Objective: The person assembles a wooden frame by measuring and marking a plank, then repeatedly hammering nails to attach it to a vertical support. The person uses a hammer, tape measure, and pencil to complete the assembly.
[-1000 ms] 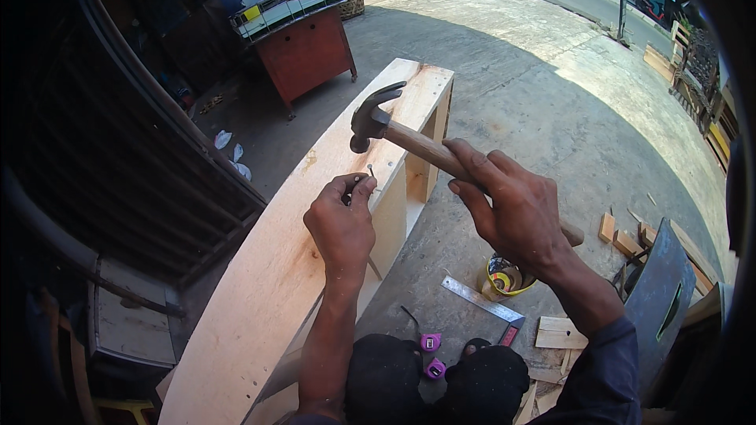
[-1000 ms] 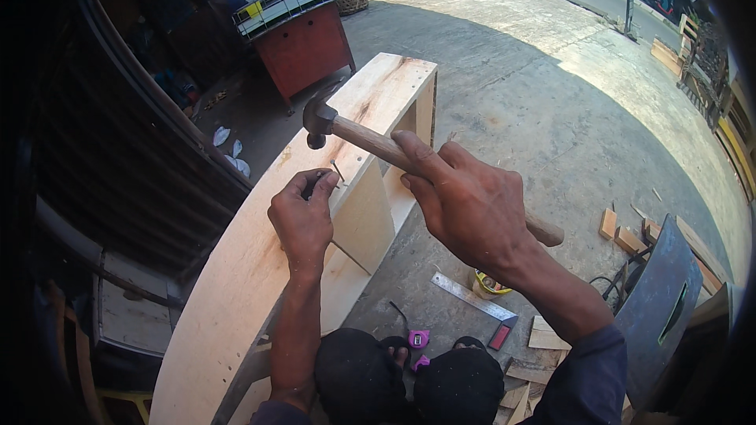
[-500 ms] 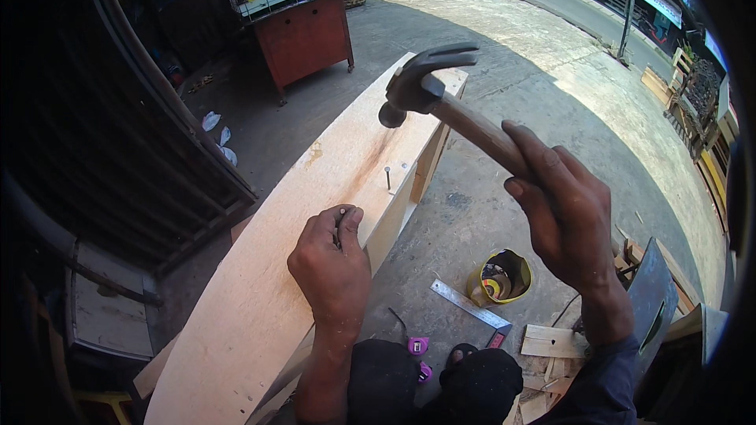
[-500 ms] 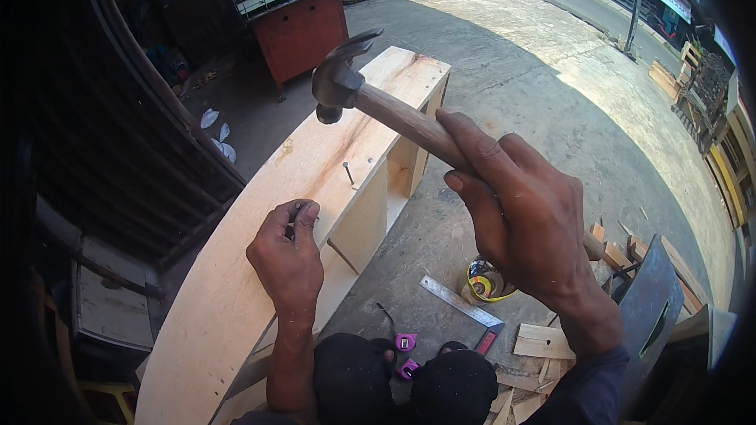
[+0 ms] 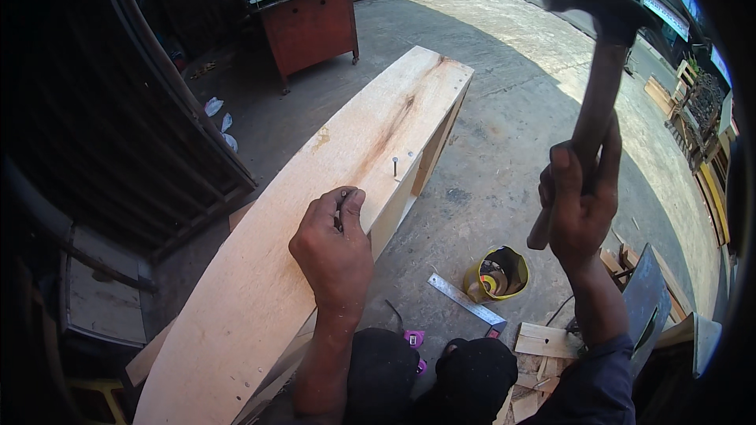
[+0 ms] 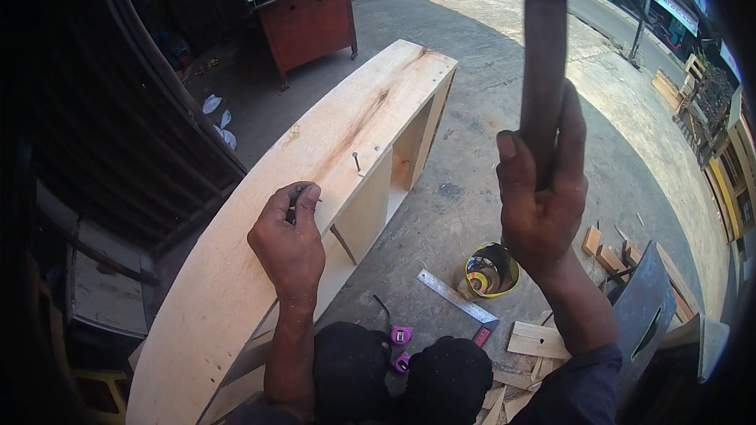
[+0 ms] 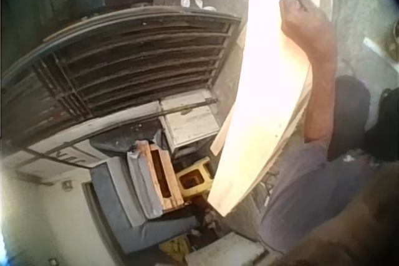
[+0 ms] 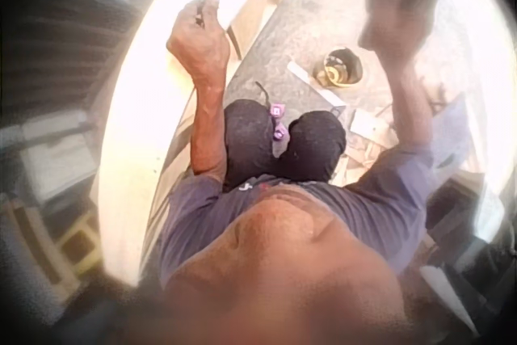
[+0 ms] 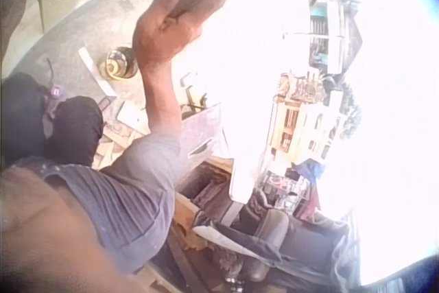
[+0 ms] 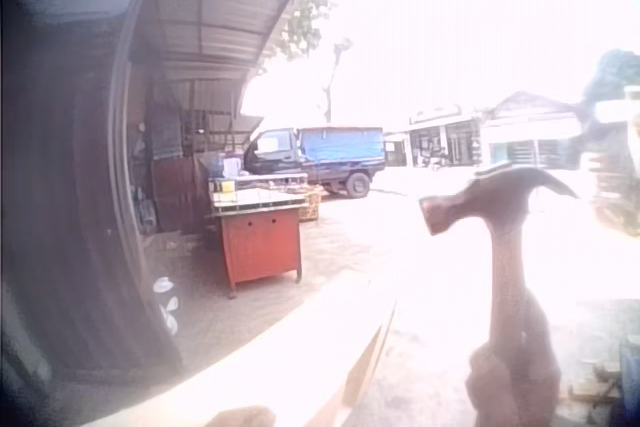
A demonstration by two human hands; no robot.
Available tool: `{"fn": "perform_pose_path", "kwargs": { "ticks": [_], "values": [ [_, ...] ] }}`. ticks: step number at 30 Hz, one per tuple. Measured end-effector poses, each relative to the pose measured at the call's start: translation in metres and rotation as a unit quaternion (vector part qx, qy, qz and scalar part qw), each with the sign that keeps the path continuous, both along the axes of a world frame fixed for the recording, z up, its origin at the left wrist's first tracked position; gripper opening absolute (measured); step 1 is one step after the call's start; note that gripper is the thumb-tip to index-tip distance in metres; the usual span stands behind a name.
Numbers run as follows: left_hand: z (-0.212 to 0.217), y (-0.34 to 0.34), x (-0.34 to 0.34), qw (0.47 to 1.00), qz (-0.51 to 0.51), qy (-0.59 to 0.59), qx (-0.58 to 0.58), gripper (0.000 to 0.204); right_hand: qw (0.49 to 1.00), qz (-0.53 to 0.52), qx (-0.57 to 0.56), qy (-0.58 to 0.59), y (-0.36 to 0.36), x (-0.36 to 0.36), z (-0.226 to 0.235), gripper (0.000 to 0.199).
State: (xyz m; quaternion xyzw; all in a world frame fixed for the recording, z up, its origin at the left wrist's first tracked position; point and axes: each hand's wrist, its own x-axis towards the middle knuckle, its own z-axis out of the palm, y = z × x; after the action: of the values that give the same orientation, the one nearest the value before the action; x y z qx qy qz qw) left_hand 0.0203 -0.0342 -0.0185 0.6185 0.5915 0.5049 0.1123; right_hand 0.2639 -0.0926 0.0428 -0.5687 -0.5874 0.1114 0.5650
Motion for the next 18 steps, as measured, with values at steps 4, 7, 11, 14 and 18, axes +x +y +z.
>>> {"fn": "perform_pose_path", "kwargs": {
  "ticks": [4,7,11,14,18],
  "values": [
    [0.0,0.001,0.0,1.0,-0.019,-0.015,0.013,0.014,0.898,-0.031,-0.153,-0.412,0.003,-0.001,-0.006,0.053],
    [0.001,0.002,0.0,1.0,-0.015,-0.015,0.016,0.014,0.987,0.015,0.155,0.044,0.007,0.001,-0.01,0.06],
    [0.002,0.001,-0.001,0.999,-0.022,-0.027,0.001,0.015,0.955,0.039,-0.1,-0.277,0.009,0.003,-0.017,0.061],
    [0.002,0.002,-0.001,1.0,-0.025,-0.016,0.003,0.015,0.935,0.009,-0.017,-0.355,0.009,0.003,-0.018,0.052],
    [0.0,0.003,-0.001,0.999,-0.02,-0.029,-0.007,0.015,0.995,0.073,0.062,-0.006,0.009,0.0,-0.02,0.054]
  ]
}}
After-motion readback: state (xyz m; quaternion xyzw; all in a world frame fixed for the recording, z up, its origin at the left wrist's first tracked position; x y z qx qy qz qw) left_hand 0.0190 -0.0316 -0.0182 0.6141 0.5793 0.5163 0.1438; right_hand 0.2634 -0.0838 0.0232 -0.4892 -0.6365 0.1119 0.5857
